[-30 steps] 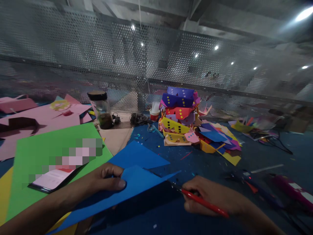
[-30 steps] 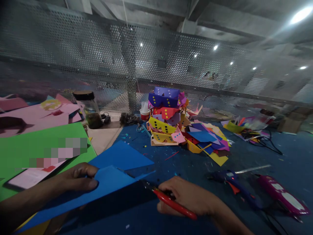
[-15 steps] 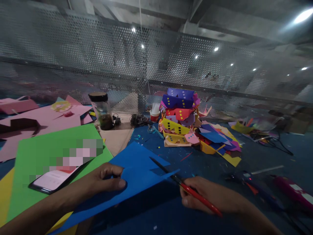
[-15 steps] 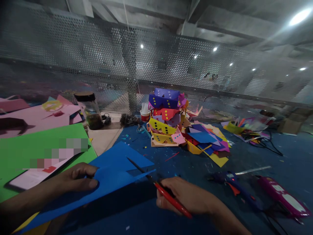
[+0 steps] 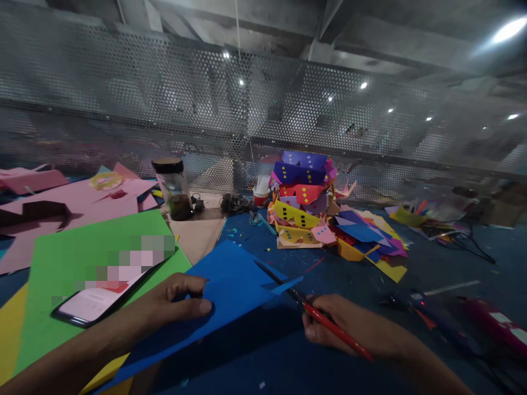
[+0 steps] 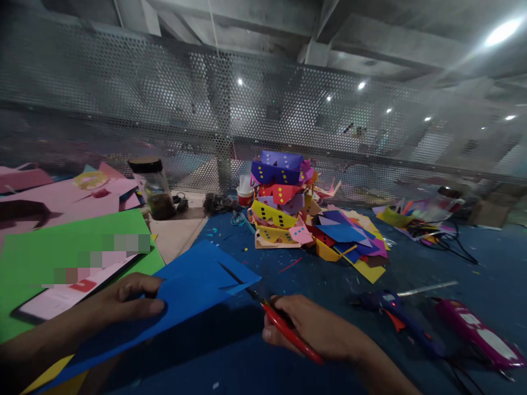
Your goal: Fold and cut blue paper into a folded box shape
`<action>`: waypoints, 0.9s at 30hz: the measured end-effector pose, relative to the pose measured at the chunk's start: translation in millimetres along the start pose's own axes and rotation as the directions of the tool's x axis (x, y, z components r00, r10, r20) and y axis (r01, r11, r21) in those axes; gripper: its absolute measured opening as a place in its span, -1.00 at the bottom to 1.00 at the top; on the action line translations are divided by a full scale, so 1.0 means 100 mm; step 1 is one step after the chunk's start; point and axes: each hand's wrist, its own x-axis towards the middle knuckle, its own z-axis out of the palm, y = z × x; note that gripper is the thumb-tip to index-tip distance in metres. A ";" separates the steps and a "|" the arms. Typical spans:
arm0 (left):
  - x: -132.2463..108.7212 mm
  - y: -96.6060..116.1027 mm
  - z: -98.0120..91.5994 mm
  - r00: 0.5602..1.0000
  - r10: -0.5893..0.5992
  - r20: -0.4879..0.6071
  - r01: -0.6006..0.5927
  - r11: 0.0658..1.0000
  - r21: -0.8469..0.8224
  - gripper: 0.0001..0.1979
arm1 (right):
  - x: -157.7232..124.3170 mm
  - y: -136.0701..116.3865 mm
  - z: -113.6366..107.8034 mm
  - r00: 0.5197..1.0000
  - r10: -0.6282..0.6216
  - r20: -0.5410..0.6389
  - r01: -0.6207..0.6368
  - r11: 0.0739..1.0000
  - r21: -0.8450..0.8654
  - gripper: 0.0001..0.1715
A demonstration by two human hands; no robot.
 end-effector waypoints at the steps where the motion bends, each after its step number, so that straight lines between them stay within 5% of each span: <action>1: 0.00 0.00 0.00 1.000 0.002 -0.003 -0.002 1.000 0.011 -0.83 | 0.00 0.01 0.00 1.000 0.008 0.003 -0.008 1.000 0.001 -0.65; 17: 0.05 -0.08 -0.04 0.997 -0.004 0.078 0.005 1.000 -0.014 -0.84 | 0.00 -0.09 -0.01 0.990 -0.018 0.142 0.032 0.995 -0.095 -0.62; 27: 0.04 -0.09 -0.02 0.997 -0.010 0.074 0.007 0.999 0.038 -0.72 | -0.02 -0.15 0.03 0.995 -0.045 0.093 0.053 0.994 -0.091 -0.60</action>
